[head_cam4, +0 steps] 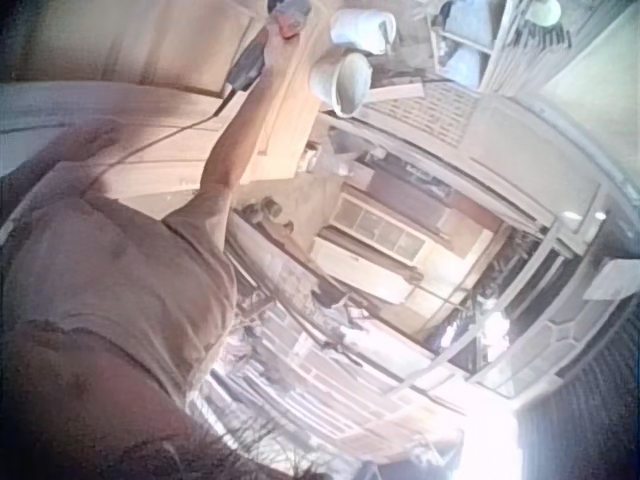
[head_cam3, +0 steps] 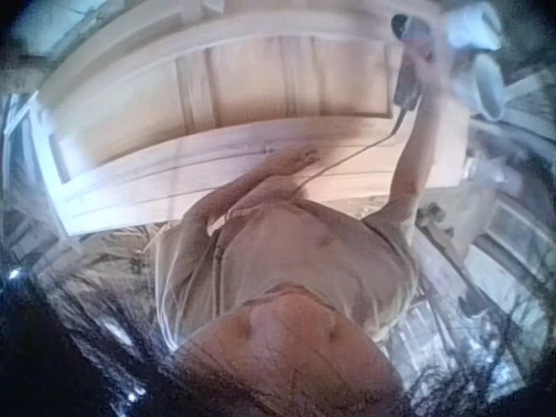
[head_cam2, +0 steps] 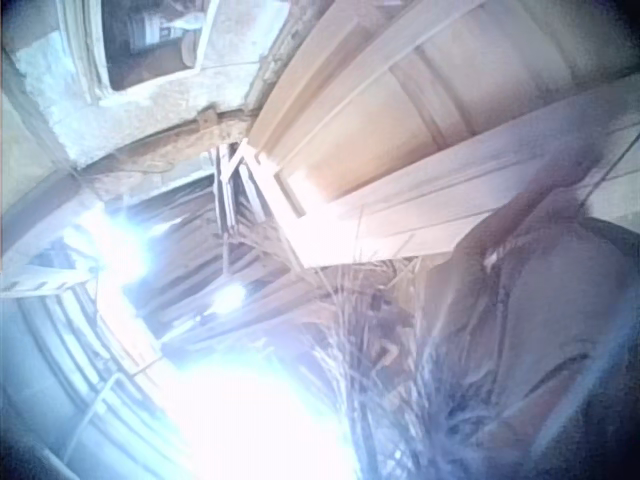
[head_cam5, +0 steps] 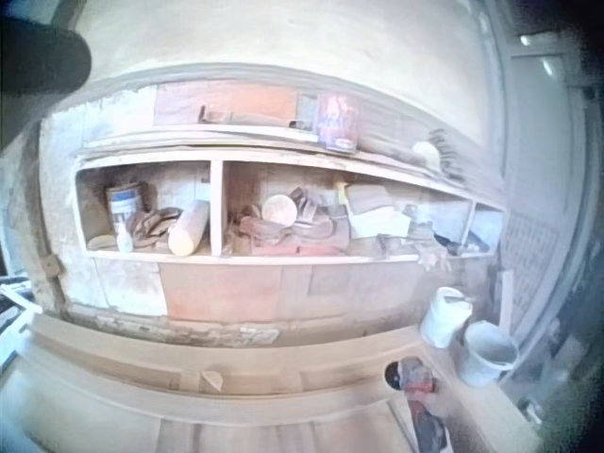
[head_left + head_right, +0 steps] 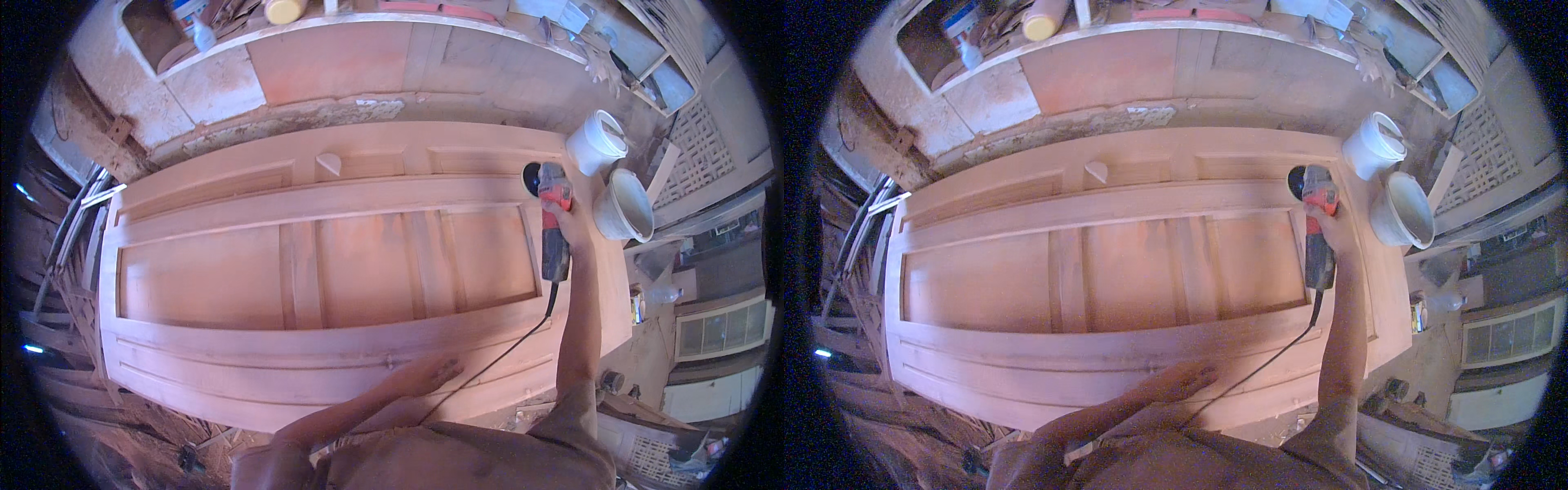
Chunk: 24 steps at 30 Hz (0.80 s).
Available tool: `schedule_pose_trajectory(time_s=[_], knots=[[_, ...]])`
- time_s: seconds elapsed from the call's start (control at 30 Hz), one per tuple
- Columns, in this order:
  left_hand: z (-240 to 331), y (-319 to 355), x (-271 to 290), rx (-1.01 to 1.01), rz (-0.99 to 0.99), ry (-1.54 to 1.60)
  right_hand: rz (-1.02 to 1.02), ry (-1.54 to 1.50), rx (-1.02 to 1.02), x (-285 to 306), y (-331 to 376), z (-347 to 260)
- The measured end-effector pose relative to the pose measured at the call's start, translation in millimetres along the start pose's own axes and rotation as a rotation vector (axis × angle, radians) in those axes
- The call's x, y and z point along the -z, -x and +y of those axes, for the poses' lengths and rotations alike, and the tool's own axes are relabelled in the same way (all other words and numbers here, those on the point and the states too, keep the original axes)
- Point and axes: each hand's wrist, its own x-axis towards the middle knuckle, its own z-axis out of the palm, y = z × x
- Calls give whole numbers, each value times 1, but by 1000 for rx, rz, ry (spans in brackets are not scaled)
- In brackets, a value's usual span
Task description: The person sands the surface of a wooden door using a power sander, moving the tool along the wood grain and into recessed panels, and replaces the sanding disc on the tool's base.
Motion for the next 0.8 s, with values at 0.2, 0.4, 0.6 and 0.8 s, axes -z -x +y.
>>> schedule_pose_trajectory(time_s=[0.2, 0.4, 0.6, 0.8], knots=[[-16, -257, -43, 117, 568, 655, -33, -188, -154, -33, -30, 68], [31, -348, -33, 110, 507, 1272, -26, -55, -238, -30, -51, 93], [21, -347, -21, 37, 451, 1268, -82, -69, -237, -43, -54, 93], [5, -352, -31, 13, 506, 1296, -96, -44, -224, -53, -51, 96]])
